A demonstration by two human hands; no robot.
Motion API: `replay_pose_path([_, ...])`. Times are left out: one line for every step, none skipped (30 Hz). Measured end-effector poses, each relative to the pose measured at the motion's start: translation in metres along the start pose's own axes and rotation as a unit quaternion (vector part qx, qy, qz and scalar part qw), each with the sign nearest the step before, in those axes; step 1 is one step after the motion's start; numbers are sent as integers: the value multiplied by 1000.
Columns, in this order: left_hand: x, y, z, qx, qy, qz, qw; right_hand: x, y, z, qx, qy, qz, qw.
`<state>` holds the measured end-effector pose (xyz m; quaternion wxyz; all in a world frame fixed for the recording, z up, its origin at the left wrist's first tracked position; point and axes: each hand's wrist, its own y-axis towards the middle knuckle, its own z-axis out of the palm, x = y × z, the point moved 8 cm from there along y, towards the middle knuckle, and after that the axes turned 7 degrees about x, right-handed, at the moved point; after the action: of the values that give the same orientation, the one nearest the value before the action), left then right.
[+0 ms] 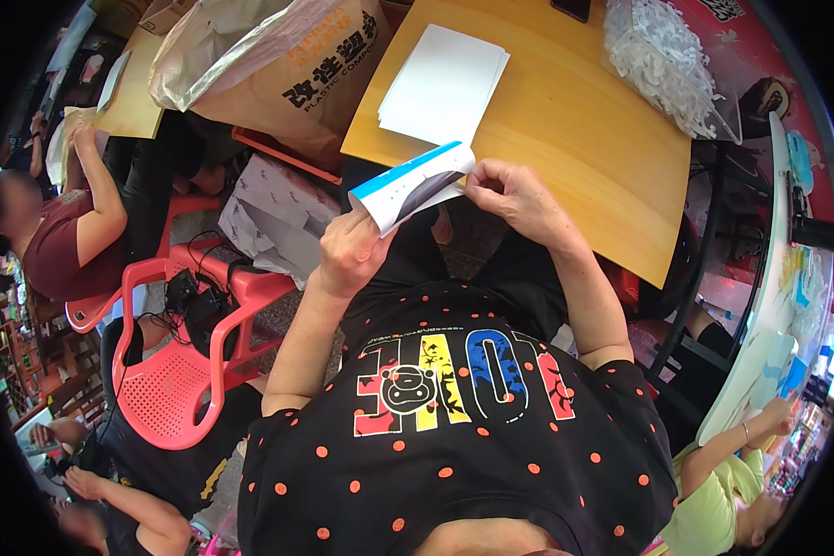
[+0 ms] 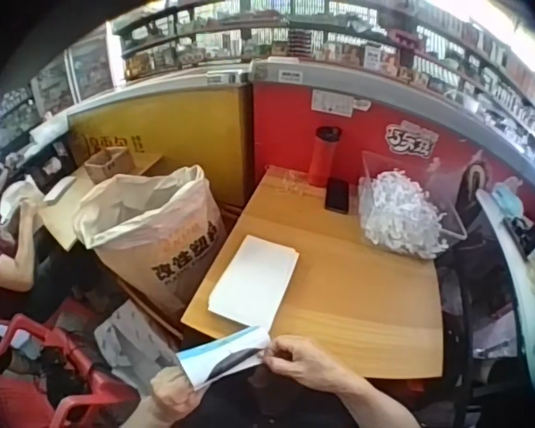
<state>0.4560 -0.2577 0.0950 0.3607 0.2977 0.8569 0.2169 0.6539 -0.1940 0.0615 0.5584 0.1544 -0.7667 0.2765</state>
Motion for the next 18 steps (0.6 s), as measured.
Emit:
replay_pose_path([-1, 1, -1, 3, 2, 1, 1000, 4, -3, 2, -3, 18, -14, 1000])
replay_pose_path([-3, 2, -2, 6, 3, 3, 1000, 8, -9, 4, 5, 39, -6, 999])
replay_pose_path([0, 1, -1, 9, 11, -5, 1000, 18, -16, 5, 13, 60, 2, 998])
replay_pose_path([3, -1, -1, 13, 20, -14, 1000, 22, -20, 6, 21, 81, 10, 996])
replay_pose_path([6, -2, -1, 17, 29, -23, 999, 22, -20, 3, 9, 110, -1, 994])
replay_pose_path([3, 3, -4, 0, 20, -20, 1000, 20, -22, -2, -8, 138, -12, 990])
replay_pose_path([-2, 11, -10, -17, 11, -18, 1000, 17, -23, -6, -24, 166, -23, 986])
replay_pose_path([-5, 15, -13, -34, 2, -16, 999, 11, -21, -15, -91, 111, -41, 989])
replay_pose_path([-5, 16, -11, -27, 1, -20, 999, 10, -19, -16, -107, 58, -39, 992])
replay_pose_path([-5, 16, -10, -19, -1, -25, 1000, 10, -18, -17, -123, 4, -37, 992])
replay_pose_path([-5, 16, -8, -11, -4, -29, 1000, 12, -17, -17, -139, -49, -35, 988])
replay_pose_path([-6, 16, -7, -14, -7, -20, 1000, 15, -16, -14, -140, -63, -45, 987])
replay_pose_path([-7, 17, -6, -17, -10, -11, 1000, 18, -14, -10, -142, -78, -55, 985])
replay_pose_path([-8, 17, -5, -19, -14, -1, 1000, 22, -13, -6, -144, -92, -64, 983])
replay_pose_path([-5, 16, 0, -8, -1, -8, 1000, 31, -14, -4, -160, -103, -115, 975])
replay_pose_path([-1, 11, 3, 4, 11, -15, 1000, 40, -17, 0, -175, -115, -165, 964])
replay_pose_path([3, 7, 6, 16, 23, -20, 999, 49, -20, 6, -192, -128, -214, 949])
replay_pose_path([5, 5, 8, 15, 33, -19, 999, 63, -24, 17, -164, -127, -278, 938])
